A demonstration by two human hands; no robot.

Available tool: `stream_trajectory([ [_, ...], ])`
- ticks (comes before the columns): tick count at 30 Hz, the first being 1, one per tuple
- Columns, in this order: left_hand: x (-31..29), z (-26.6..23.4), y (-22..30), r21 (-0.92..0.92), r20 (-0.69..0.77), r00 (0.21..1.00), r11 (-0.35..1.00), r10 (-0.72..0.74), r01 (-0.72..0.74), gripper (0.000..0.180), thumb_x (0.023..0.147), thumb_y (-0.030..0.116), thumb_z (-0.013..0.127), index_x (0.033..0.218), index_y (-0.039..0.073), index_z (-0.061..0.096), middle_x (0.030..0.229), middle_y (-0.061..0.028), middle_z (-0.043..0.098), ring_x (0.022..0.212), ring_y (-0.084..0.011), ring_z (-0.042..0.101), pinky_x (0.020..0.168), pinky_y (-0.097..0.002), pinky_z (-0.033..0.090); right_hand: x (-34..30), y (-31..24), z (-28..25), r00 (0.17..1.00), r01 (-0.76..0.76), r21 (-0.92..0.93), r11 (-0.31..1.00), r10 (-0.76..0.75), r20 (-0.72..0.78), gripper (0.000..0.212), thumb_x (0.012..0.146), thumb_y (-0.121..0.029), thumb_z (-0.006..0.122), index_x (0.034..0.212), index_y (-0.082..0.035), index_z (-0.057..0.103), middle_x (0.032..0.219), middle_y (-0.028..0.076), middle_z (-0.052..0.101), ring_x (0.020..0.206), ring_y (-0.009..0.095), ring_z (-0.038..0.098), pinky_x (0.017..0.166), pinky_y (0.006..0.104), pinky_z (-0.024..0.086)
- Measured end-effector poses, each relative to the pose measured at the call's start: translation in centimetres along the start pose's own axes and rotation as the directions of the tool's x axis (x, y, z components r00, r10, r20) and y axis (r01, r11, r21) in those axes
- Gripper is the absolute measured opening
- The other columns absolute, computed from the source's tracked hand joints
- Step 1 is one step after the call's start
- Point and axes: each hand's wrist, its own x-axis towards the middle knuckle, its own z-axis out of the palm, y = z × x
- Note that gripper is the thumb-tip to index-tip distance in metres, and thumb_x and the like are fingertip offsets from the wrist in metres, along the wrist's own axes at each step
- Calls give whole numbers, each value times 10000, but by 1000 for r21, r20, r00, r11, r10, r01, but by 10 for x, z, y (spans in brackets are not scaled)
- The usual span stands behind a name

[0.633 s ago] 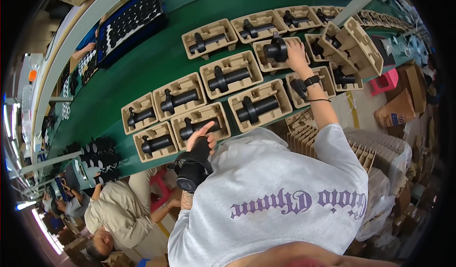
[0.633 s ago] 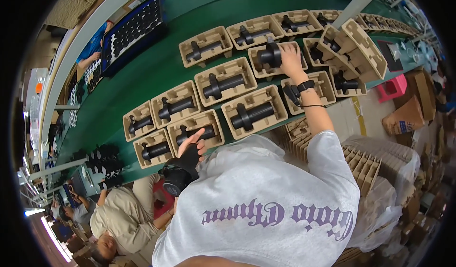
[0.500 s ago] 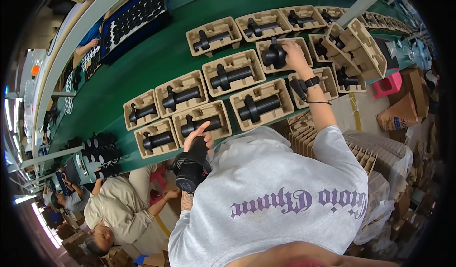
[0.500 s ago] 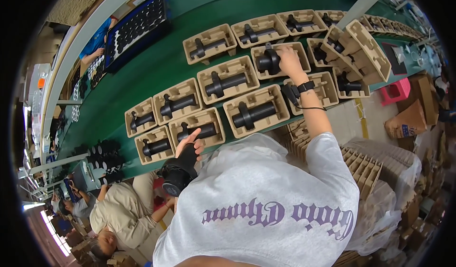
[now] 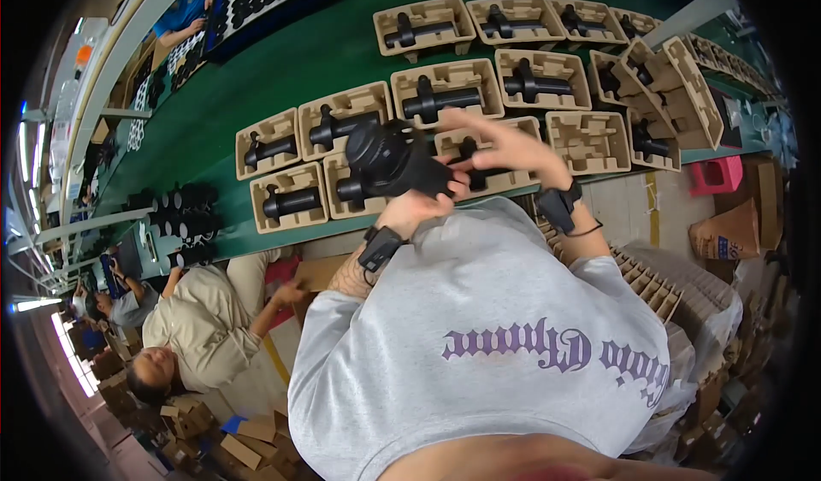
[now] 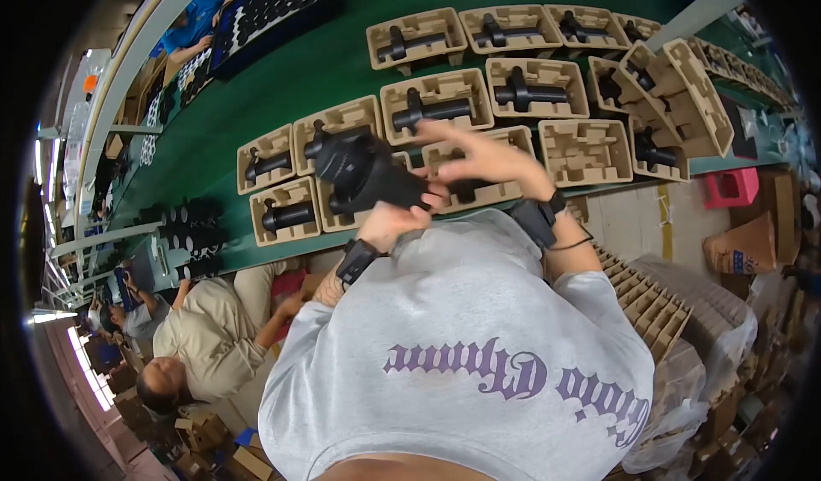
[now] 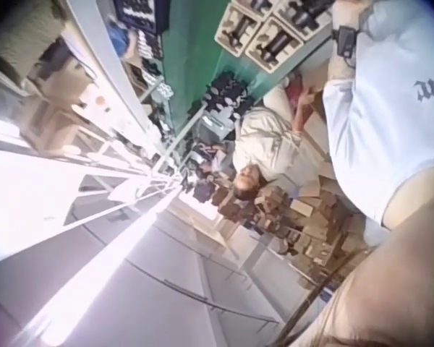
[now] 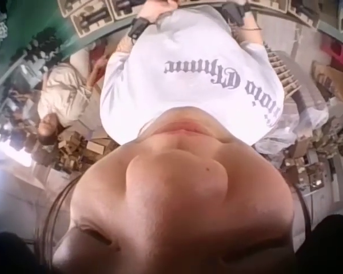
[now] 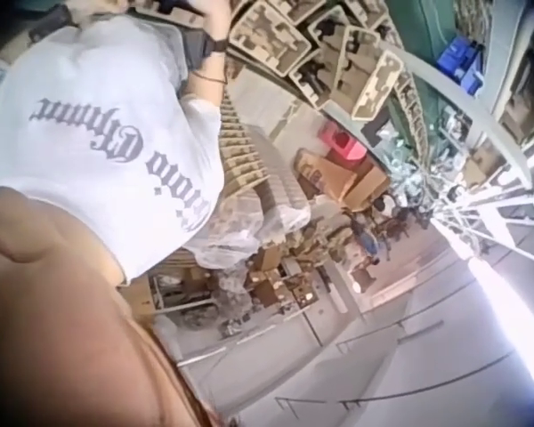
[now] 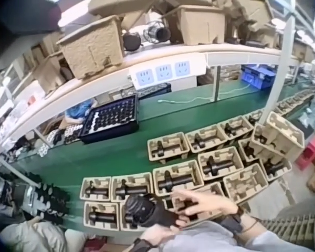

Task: The person packs microphones into cardboard trays on a conveyor belt, then retrieves and separates a stack of empty trays to place them on the belt. They continue the process by picking up more microphones and placing them into the new trays.

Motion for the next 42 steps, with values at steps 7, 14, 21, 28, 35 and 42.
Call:
stream_trajectory([
  [7,42,-46,45,901,245,913,-425,326,-90,444,757,98,649,1181,67,519,1110,-62,574,974,-180,554,808,-307,465,-35,-37,36,782,-143,613,777,468,-411,376,922,-331,519,1057,8,607,826,-13,612,724,69,530,628,221,429],
  [14,76,0,41,947,-197,776,320,599,-6,509,920,424,412,1294,79,425,1197,-131,554,990,-198,576,767,-330,511,-112,-15,6,302,-38,121,992,127,-945,327,878,-203,588,1131,4,589,1267,140,524,1199,221,466,970,303,357],
  [21,38,-15,60,906,-150,685,376,713,-193,385,931,302,434,1242,79,475,1045,-72,588,888,-140,589,685,-261,501,-155,67,-30,-2,-578,-135,805,-167,-986,338,894,-289,566,1107,-27,567,1303,192,439,1296,321,316,1014,431,297],
  [28,7,-18,66,901,-84,572,308,816,-306,370,933,281,427,1226,62,483,988,-33,588,854,-129,569,677,-238,477,-133,82,-17,103,-768,-301,565,-355,-929,220,857,-162,591,1012,-24,517,1155,143,505,1236,339,360,1039,506,207],
  [35,-27,-25,60,891,-68,441,253,895,-377,338,934,248,439,1210,60,490,971,-22,583,814,-113,562,627,-224,451,-150,98,-19,198,-911,-244,332,-167,-966,371,825,-185,618,1120,-28,457,1287,157,428,1304,393,234,1038,616,96],
  [42,-76,-16,59,954,-7,261,85,965,-288,381,945,299,444,1238,60,486,1109,-49,577,914,-142,570,728,-265,468,-142,81,-19,421,-906,-416,70,69,-904,591,792,-316,620,1296,-66,441,1363,192,362,1273,451,245,1017,576,228],
])
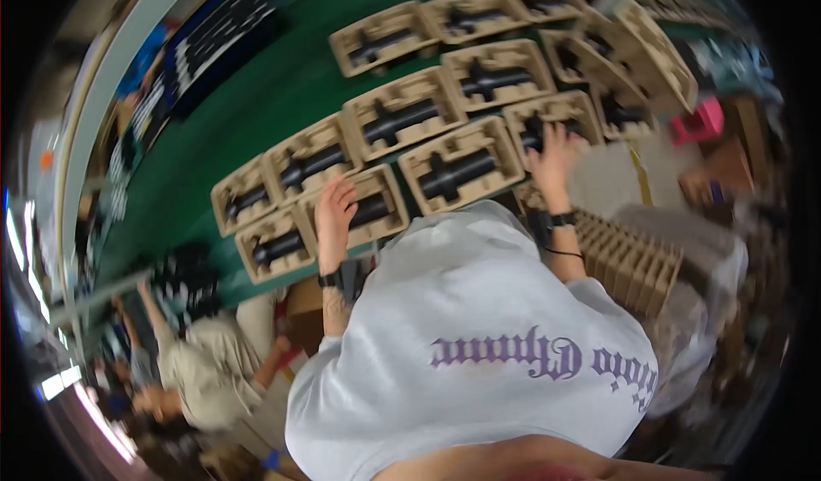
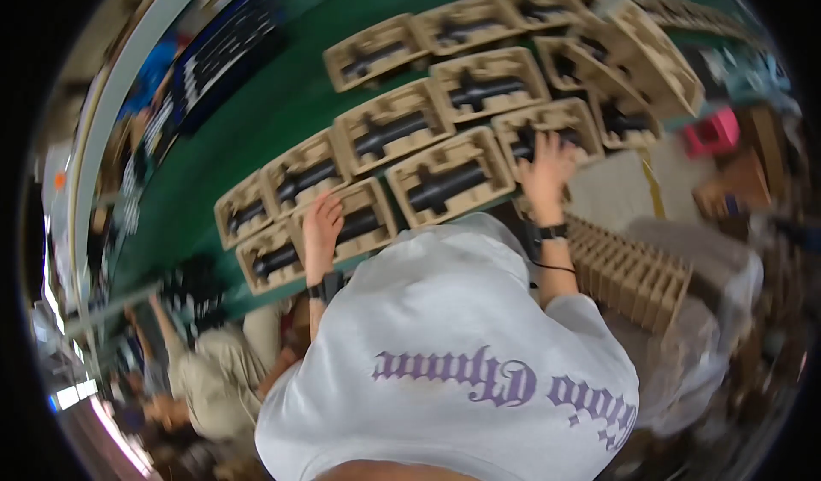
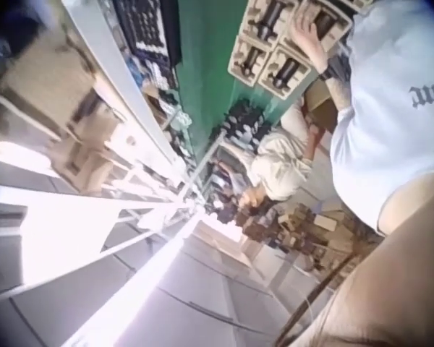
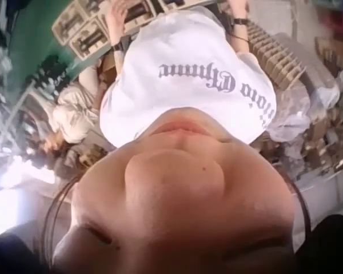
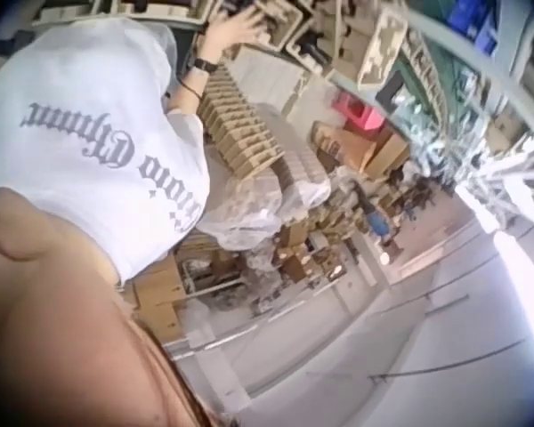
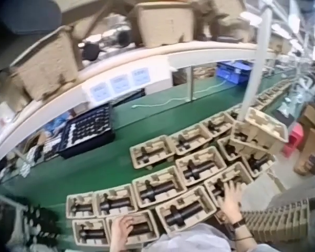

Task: The person packs microphones into cardboard trays on a conveyor belt, then retrieves and separates a stack of empty trays to place them on the belt. They continue the process by picking up more microphones and placing them into the new trays.

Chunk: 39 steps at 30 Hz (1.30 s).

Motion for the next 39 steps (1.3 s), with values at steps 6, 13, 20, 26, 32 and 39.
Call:
stream_trajectory([
  [6,39,-77,81,501,-188,777,739,601,-450,381,939,323,480,1092,-20,541,901,-77,607,764,-127,550,666,-247,454,30,-41,-66,990,-13,586,810,91,-105,399,920,-307,515,1257,-93,516,1276,148,488,1202,326,427,967,454,388],
  [13,106,-155,107,989,69,777,62,626,-138,433,861,380,477,872,-40,583,839,-305,569,846,-450,550,684,-473,453,119,-99,26,997,78,194,978,-79,-2,620,856,-495,515,1206,17,506,1159,284,515,1092,442,467,930,481,389],
  [20,118,-134,42,995,102,845,-64,525,-80,403,922,379,439,891,-22,451,681,-261,601,669,-431,597,585,-503,487,96,-128,52,967,231,100,968,-239,83,541,776,-331,659,1160,29,536,1272,195,478,1300,390,293,959,616,310],
  [26,116,-130,36,987,157,772,-122,617,-103,333,930,317,435,878,-12,457,618,-232,596,566,-403,596,493,-472,487,81,-124,39,968,246,62,967,-248,29,420,777,-321,660,1012,24,611,1290,206,458,1254,472,306,981,558,354],
  [32,113,-123,35,989,143,760,-127,635,-79,317,929,297,438,880,-16,458,603,-222,597,577,-389,610,496,-462,493,76,-117,45,987,151,-10,988,-150,65,417,784,-379,637,972,-6,653,1287,186,468,1246,495,303,938,590,362],
  [39,137,-133,30,997,59,814,-73,578,-20,352,930,338,410,952,-7,481,686,-224,629,648,-388,628,572,-463,508,76,-137,56,976,217,45,975,-219,24,270,787,-239,634,906,3,644,1264,128,486,1275,440,283,951,627,278],
])
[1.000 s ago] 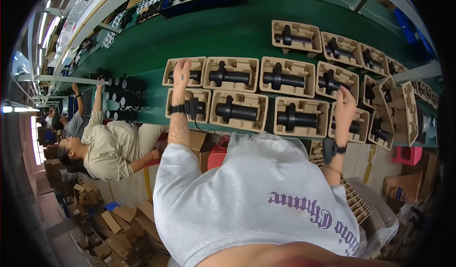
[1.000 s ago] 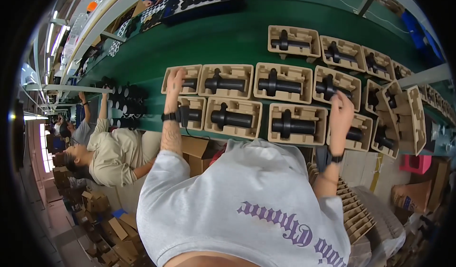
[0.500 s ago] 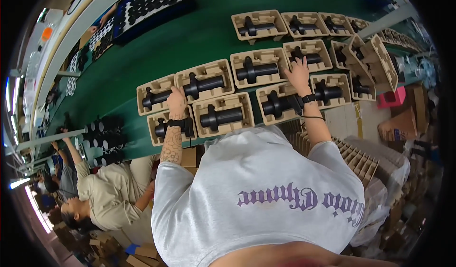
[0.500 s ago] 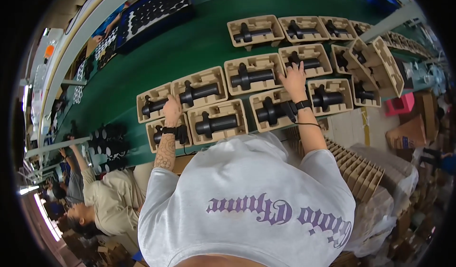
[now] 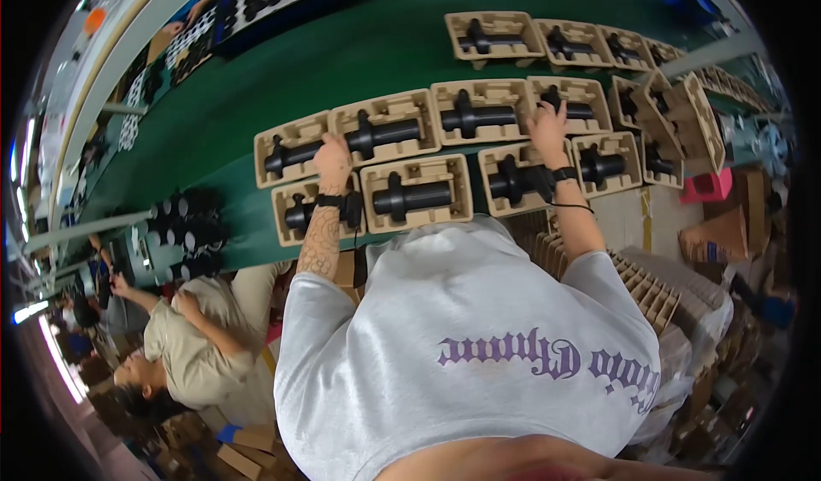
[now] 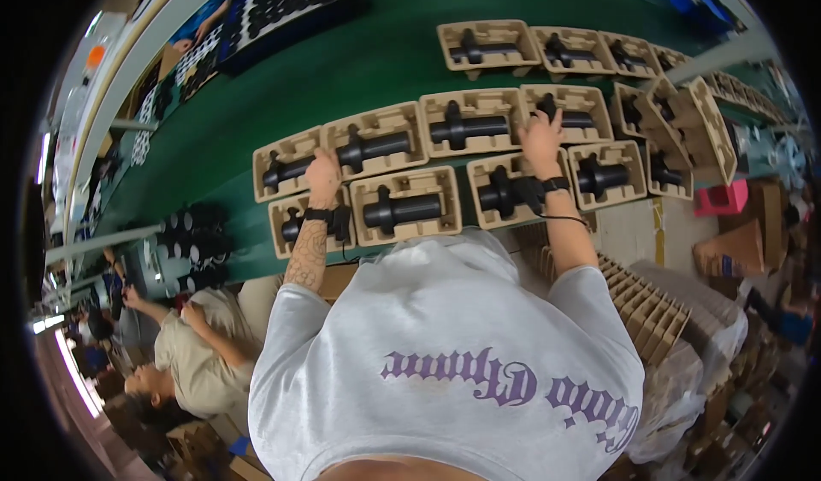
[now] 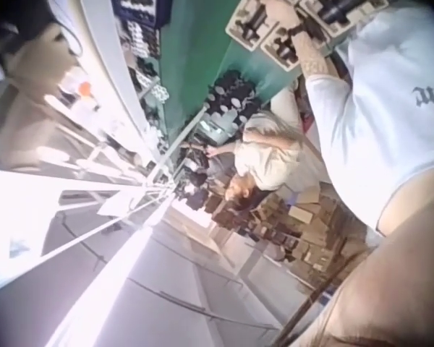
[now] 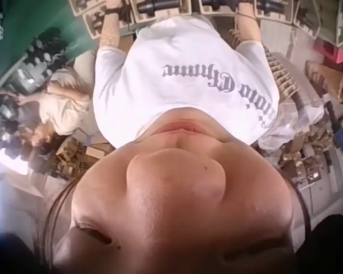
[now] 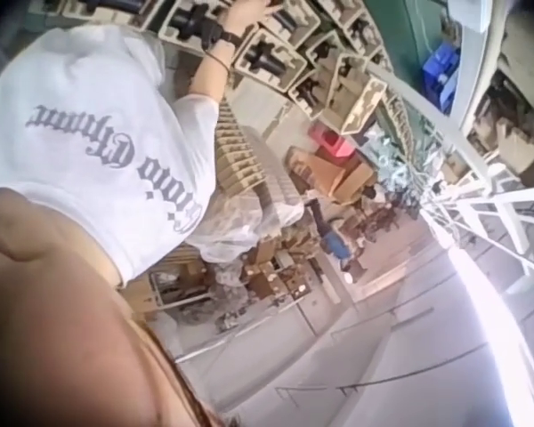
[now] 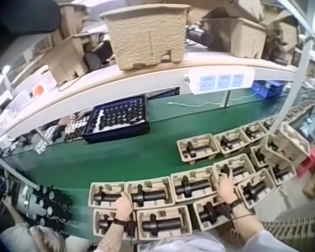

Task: The person packs microphones into cardboard trays on a conveyor belt, then retrieves and separates a stack of empty trays to place them on the belt. They continue the process by picking up more microphones and placing them into the new trays.

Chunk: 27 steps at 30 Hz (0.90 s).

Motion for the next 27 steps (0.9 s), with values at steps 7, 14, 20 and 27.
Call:
stream_trajectory([
  [7,16,-32,-17,77,-143,977,986,161,-151,198,763,167,551,847,-11,528,582,-153,595,585,-335,633,507,-463,502,24,-16,-21,974,134,-32,990,-138,-182,313,781,-276,644,1020,-77,608,1200,52,556,1274,339,330,961,600,247],
  [14,68,-126,-97,-66,-91,994,996,-68,63,309,897,312,477,853,6,490,643,-212,612,620,-405,610,585,-494,493,64,-134,-59,987,155,201,967,-140,-85,227,878,-230,553,903,-12,611,1235,138,530,1270,376,331,991,543,289],
  [20,141,-164,-209,-60,-132,982,990,-133,126,305,892,291,486,856,-11,511,716,-239,622,689,-421,613,627,-499,490,129,-279,-40,963,259,345,902,-269,-21,276,868,-223,538,995,4,630,1209,170,544,1245,368,366,1012,464,321],
  [27,185,-116,-294,-2,-155,947,958,-282,285,255,858,242,528,883,-12,539,785,-224,647,749,-382,642,691,-454,513,141,-363,66,954,83,366,927,-180,240,317,825,-259,589,949,30,625,1139,204,572,1171,387,439,955,453,387],
])
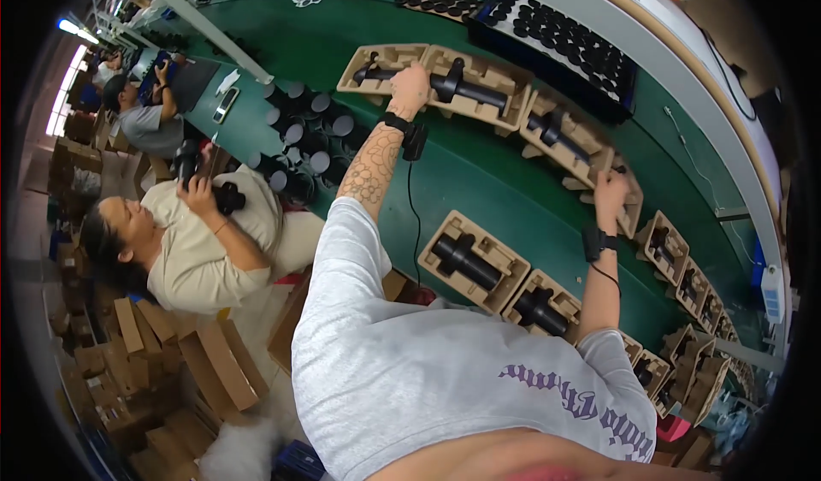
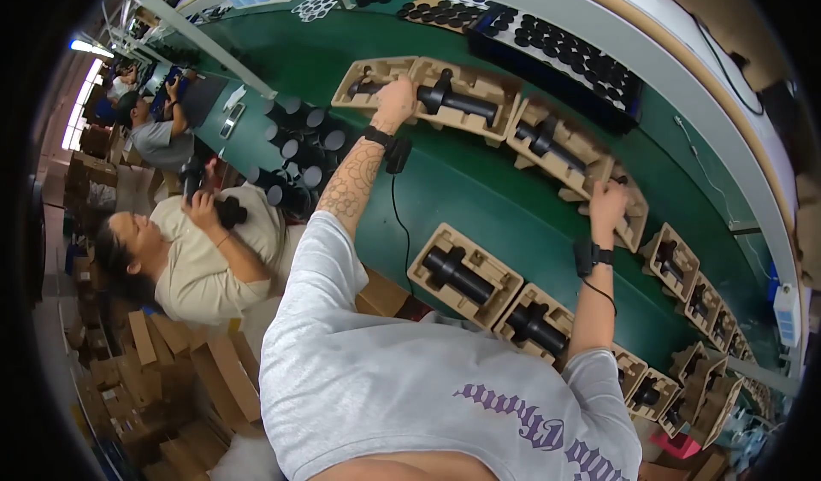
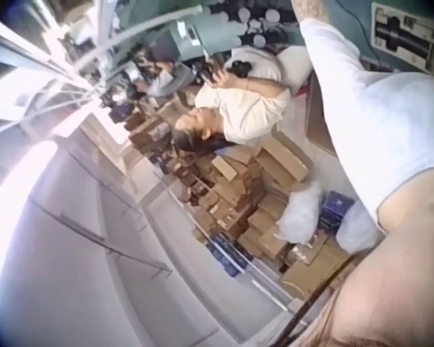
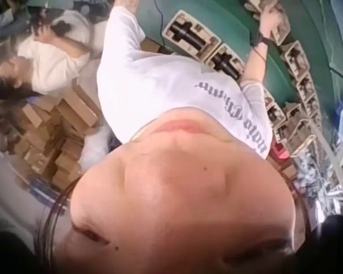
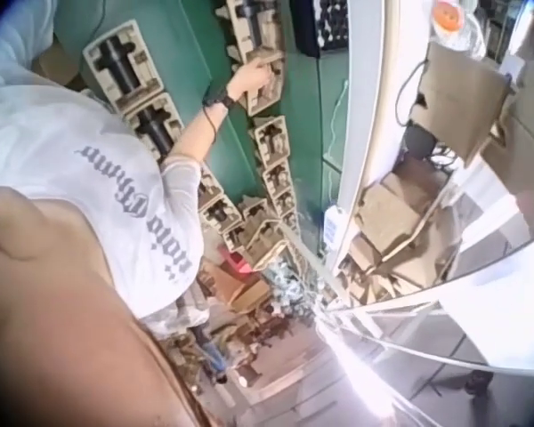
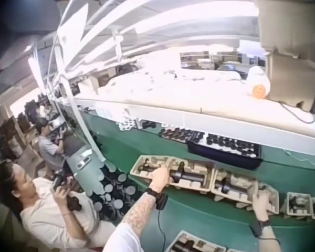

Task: The person packs microphones into cardboard trays on a conveyor belt, then retrieves and separates a stack of empty trays to place them on the belt. They continue the process by picking up more microphones and placing them into the new trays.

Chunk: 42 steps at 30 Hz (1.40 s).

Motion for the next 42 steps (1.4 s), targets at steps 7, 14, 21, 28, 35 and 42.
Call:
stream_trajectory([
  [7,9,44,-23,100,145,988,994,-55,40,375,701,166,699,965,-15,505,830,-189,663,815,-324,661,704,-415,530,-15,34,67,990,71,-348,935,-108,-88,271,843,-247,587,967,-6,581,1290,132,461,1316,334,277,983,648,262],
  [14,18,70,-34,82,159,979,986,131,-146,269,908,287,486,911,19,465,757,-172,642,749,-337,639,650,-437,515,-9,24,65,982,-4,-396,918,-71,-174,302,830,-267,577,991,-11,582,1258,105,496,1310,330,288,972,656,258],
  [21,19,72,-29,34,110,983,988,148,-153,283,906,300,485,906,18,462,769,-193,640,760,-356,630,656,-457,504,-9,12,72,986,0,-353,935,-58,-155,289,815,-264,572,977,-24,573,1281,98,464,1335,324,244,966,671,254],
  [28,-10,51,-23,55,6,999,998,37,-37,566,816,199,549,1288,-47,357,968,-178,617,830,-333,616,704,-419,505,12,28,8,980,195,-22,981,-195,-37,262,831,-269,559,948,-46,631,1128,121,583,1086,336,519,891,481,421],
  [35,-159,-35,-8,-537,69,998,843,-11,47,518,880,201,508,1325,-7,346,976,-183,619,858,-332,607,747,-387,480,57,245,-31,817,-537,-82,839,542,197,556,878,-489,474,1193,-36,535,968,238,597,867,419,575,746,511,457],
  [42,-330,-10,-74,-478,153,884,751,-441,457,484,869,210,489,1295,1,393,861,-165,637,793,-351,608,730,-399,474,21,179,0,972,-220,297,929,185,141,386,894,-310,481,1059,31,559,865,171,604,785,296,557,699,415,421],
])
